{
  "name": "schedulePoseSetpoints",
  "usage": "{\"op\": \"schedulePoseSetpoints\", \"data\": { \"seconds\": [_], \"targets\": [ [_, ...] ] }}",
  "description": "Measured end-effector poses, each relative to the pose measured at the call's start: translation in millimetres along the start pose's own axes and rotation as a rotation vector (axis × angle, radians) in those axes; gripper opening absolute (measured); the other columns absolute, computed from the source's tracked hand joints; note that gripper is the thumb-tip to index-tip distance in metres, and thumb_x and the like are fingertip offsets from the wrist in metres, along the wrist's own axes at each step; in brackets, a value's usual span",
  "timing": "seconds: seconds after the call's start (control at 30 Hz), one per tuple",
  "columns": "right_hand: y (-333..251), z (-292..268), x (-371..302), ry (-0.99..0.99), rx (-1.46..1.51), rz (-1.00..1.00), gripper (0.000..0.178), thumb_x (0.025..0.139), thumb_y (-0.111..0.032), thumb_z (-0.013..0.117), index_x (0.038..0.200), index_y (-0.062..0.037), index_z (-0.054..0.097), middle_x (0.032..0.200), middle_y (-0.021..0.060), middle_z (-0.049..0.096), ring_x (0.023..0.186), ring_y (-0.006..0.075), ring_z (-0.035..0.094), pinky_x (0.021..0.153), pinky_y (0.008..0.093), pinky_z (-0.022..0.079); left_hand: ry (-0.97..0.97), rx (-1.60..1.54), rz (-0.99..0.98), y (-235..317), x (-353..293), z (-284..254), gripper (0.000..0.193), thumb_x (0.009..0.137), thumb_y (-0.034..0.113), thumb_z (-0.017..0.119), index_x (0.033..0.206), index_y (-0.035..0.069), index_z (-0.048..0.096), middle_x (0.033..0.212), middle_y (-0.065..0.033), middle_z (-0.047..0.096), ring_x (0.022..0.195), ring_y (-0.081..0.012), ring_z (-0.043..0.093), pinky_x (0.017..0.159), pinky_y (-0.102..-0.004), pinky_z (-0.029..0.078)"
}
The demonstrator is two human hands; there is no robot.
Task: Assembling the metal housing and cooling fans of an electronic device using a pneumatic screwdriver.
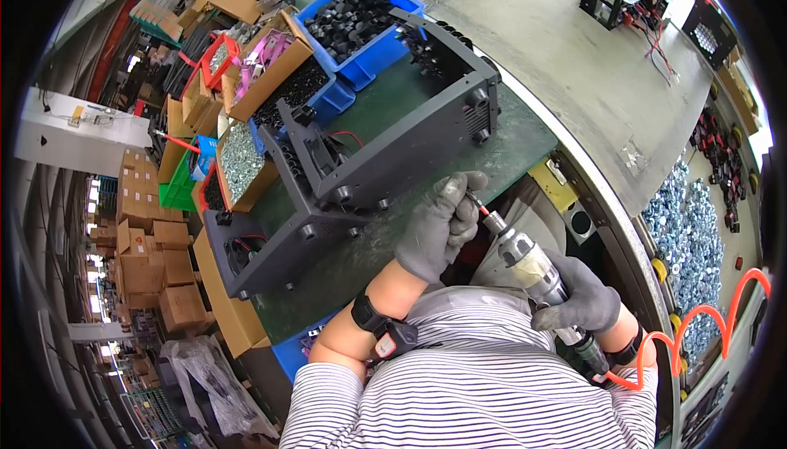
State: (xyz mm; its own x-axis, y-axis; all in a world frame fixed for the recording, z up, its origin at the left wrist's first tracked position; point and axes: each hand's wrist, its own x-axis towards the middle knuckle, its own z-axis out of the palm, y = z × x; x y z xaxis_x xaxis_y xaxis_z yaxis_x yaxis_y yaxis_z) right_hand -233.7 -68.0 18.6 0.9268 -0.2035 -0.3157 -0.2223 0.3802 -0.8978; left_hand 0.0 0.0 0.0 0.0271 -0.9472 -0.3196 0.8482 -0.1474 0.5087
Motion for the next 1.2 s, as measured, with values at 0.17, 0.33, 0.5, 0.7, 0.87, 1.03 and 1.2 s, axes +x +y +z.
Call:
{"op": "schedulePoseSetpoints", "data": {
  "seconds": [0.17,0.33,0.5,0.7,0.87,1.03,1.2],
  "targets": [
    [-4.7,-8.1,-2.2,0.000,-0.038,-0.066,0.081,0.064,-0.020,0.083,0.130,-0.0001,0.042,0.098,0.0033,0.055,0.091,0.0121,0.051,0.081,0.0268,0.043,0.097,0.372,0.190,-5.5,1.9,8.1,0.034,0.096,0.027,0.049,0.114,-0.001,0.055,0.062,0.0047,0.042,0.050,-0.0021,0.031,0.042,-0.0148,0.028],
    [-15.9,-24.1,0.9,0.136,0.047,-0.057,0.071,0.065,-0.014,0.080,0.125,-0.0008,0.046,0.097,0.0019,0.056,0.086,0.0104,0.052,0.079,0.0259,0.045,0.005,0.997,0.335,12.9,1.9,12.3,0.027,0.093,0.022,0.054,0.106,-0.001,0.060,0.073,0.0002,0.058,0.055,-0.0077,0.046,0.051,-0.0202,0.040],
    [-16.3,-49.9,14.4,0.328,-0.155,-0.080,0.061,0.065,-0.020,0.078,0.115,0.0002,0.051,0.086,0.0003,0.054,0.079,0.0098,0.049,0.074,0.0260,0.043,0.238,2.124,1.084,67.8,11.6,75.0,0.023,0.082,0.029,0.066,0.087,0.006,0.067,0.073,-0.0070,0.061,0.066,-0.0213,0.058,0.061,-0.0307,0.047],
    [-21.5,-50.0,29.1,0.268,-0.046,-0.043,0.062,0.065,-0.025,0.078,0.116,-0.0005,0.051,0.089,-0.0002,0.053,0.081,0.0102,0.048,0.074,0.0261,0.042,0.465,2.585,0.685,91.6,38.1,74.1,0.050,0.070,0.057,0.066,0.081,0.008,0.065,0.079,-0.0084,0.058,0.078,-0.0263,0.060,0.068,-0.0379,0.048],
    [-18.4,-54.3,34.4,0.224,-0.069,-0.104,0.061,0.067,-0.023,0.077,0.117,-0.0012,0.050,0.092,-0.0002,0.053,0.082,0.0100,0.049,0.075,0.0256,0.042,0.457,2.531,0.252,96.7,44.9,83.8,0.048,0.073,0.054,0.064,0.083,0.007,0.065,0.086,-0.0114,0.060,0.084,-0.0293,0.060,0.072,-0.0401,0.047],
    [-22.9,-49.5,35.8,0.291,-0.090,-0.082,0.060,0.069,-0.018,0.074,0.120,-0.0008,0.048,0.092,0.0007,0.052,0.082,0.0109,0.048,0.076,0.0259,0.042,0.291,2.460,0.207,102.9,49.7,77.5,0.038,0.075,0.041,0.066,0.086,0.005,0.066,0.085,-0.0151,0.063,0.084,-0.0319,0.060,0.073,-0.0407,0.047],
    [-31.3,-49.1,38.6,0.307,-0.227,-0.088,0.059,0.069,-0.016,0.074,0.120,-0.0008,0.048,0.094,0.0016,0.052,0.084,0.0125,0.048,0.078,0.0273,0.042,0.283,2.434,0.188,106.2,50.8,77.2,0.037,0.074,0.041,0.066,0.086,0.005,0.066,0.085,-0.0157,0.063,0.084,-0.0321,0.061,0.073,-0.0412,0.047]
  ]
}}
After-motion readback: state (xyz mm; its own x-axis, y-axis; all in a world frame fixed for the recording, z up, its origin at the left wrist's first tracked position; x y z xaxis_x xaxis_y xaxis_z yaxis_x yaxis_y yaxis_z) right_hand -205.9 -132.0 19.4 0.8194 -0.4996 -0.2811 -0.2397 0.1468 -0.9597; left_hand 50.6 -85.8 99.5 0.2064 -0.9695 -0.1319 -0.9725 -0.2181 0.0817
